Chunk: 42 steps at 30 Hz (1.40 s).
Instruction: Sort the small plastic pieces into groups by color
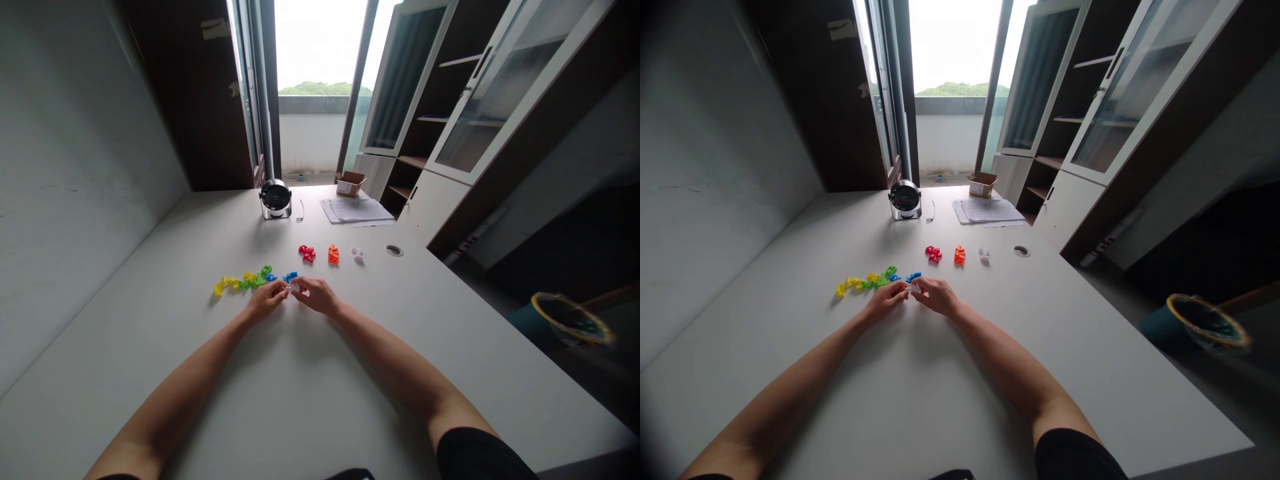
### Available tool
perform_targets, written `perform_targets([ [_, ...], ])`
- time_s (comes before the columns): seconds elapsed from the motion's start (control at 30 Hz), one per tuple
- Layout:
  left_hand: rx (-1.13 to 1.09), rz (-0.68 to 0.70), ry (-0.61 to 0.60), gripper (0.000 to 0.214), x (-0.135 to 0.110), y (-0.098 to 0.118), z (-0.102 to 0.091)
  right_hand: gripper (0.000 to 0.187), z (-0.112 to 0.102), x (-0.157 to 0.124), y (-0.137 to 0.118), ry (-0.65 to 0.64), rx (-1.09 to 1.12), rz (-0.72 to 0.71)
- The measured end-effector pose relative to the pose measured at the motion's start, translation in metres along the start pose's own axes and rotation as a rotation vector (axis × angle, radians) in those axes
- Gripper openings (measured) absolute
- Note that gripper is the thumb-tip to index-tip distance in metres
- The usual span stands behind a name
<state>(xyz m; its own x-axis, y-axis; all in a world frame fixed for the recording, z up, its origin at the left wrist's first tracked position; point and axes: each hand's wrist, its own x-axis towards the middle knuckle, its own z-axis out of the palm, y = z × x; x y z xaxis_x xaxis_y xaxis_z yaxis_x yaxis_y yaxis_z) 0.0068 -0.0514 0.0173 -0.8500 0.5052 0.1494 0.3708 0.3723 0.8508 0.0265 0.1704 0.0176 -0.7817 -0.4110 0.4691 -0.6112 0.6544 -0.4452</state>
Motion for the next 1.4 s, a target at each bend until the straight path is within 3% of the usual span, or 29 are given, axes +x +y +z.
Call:
perform_targets([
  [0.67, -0.024, 0.029, 0.049, 0.029, -0.002, 0.000, 0.002, 0.028, 0.005, 0.001, 0.007, -0.016, 0.055, 0.095],
  [0.9, -0.038, 0.001, 0.039, 0.018, 0.001, -0.009, 0.002, 0.025, 0.002, 0.002, 0.001, -0.041, 0.099, 0.063],
  [1.07, -0.062, -0.038, 0.052, 0.019, 0.002, -0.006, 0.000, 0.037, 0.001, 0.001, -0.003, -0.008, 0.105, 0.032],
  [1.4, -0.067, -0.091, 0.043, 0.028, 0.003, -0.007, -0.002, 0.023, -0.001, 0.001, -0.005, -0.059, 0.032, -0.066],
])
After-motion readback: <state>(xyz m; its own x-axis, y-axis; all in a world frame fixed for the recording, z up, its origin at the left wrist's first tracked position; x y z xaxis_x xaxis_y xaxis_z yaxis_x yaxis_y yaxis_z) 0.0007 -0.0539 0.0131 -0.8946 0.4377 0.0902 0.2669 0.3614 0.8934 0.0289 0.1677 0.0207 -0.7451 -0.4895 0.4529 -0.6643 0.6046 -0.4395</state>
